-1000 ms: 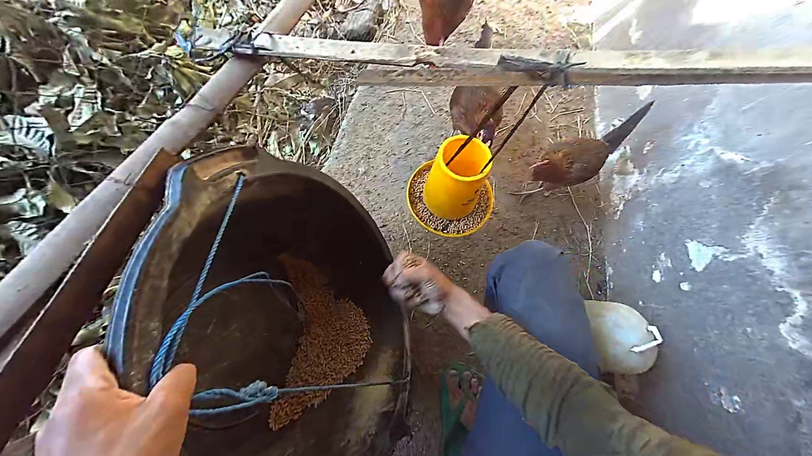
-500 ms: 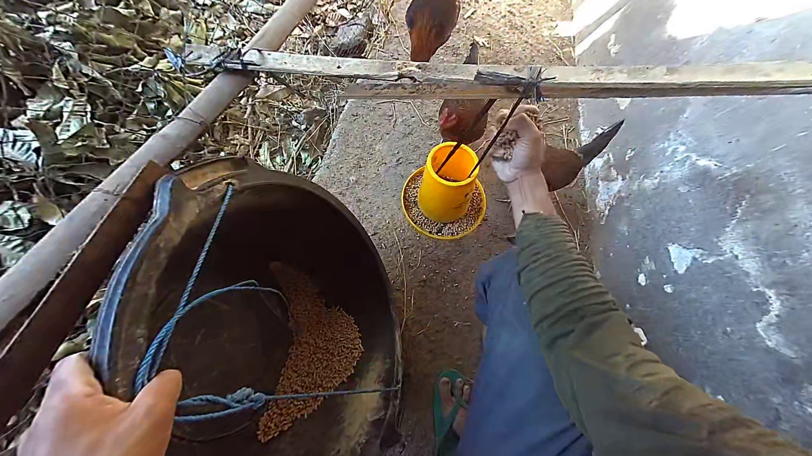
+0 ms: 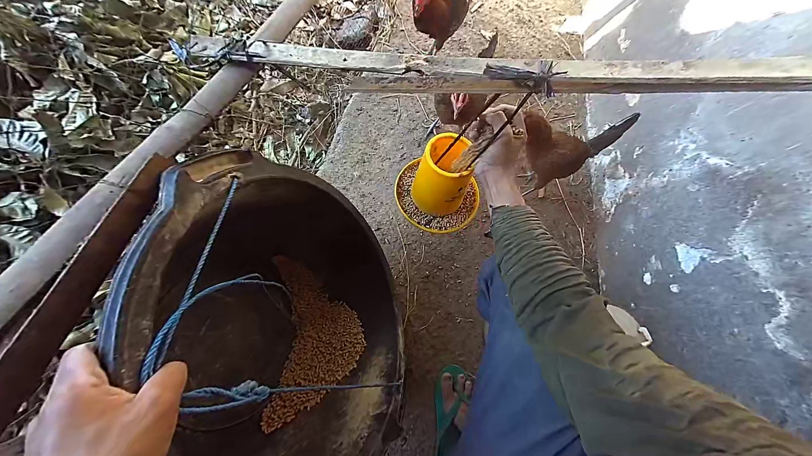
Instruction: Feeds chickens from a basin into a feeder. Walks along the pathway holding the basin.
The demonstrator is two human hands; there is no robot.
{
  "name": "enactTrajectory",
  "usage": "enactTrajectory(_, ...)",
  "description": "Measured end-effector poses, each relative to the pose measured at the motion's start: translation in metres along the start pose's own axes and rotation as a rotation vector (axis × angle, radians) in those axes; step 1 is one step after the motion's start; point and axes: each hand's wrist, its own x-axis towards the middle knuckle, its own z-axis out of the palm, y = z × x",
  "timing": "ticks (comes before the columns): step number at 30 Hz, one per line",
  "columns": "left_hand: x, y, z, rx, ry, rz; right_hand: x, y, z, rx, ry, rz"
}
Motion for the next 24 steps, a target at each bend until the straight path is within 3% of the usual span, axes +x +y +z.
enactTrajectory(2, 0.0, 0.001, -0.001, 0.001, -0.002, 0.001, 0.0, -0.001, 0.007, -0.054, 0.09, -0.027)
enactTrajectory(5, -0.001, 0.001, -0.002, 0.015, -0.011, 0.011, 0.008, -0.002, 0.007, -0.108, 0.299, 0.106)
enactTrajectory(7, 0.0, 0.0, -0.003, 0.021, -0.017, 0.017, 0.015, -0.004, -0.006, -0.102, 0.348, 0.151)
enactTrajectory(11, 0.001, -0.001, -0.004, 0.029, -0.026, 0.017, 0.013, -0.001, -0.04, -0.18, 0.36, 0.154)
enactTrajectory(15, 0.005, -0.007, -0.001, 0.023, -0.018, 0.027, -0.035, -0.017, -0.046, -0.425, 0.143, 0.199)
enactTrajectory(18, 0.005, -0.009, 0.0, 0.021, -0.018, 0.019, -0.052, -0.01, -0.056, -0.452, 0.069, 0.206)
enactTrajectory(21, 0.005, -0.007, 0.0, 0.02, -0.02, 0.015, -0.05, 0.012, -0.068, -0.397, 0.119, 0.212)
enactTrajectory(24, 0.003, -0.003, -0.002, 0.026, -0.021, 0.03, -0.068, 0.004, -0.061, -0.413, 0.38, 0.14)
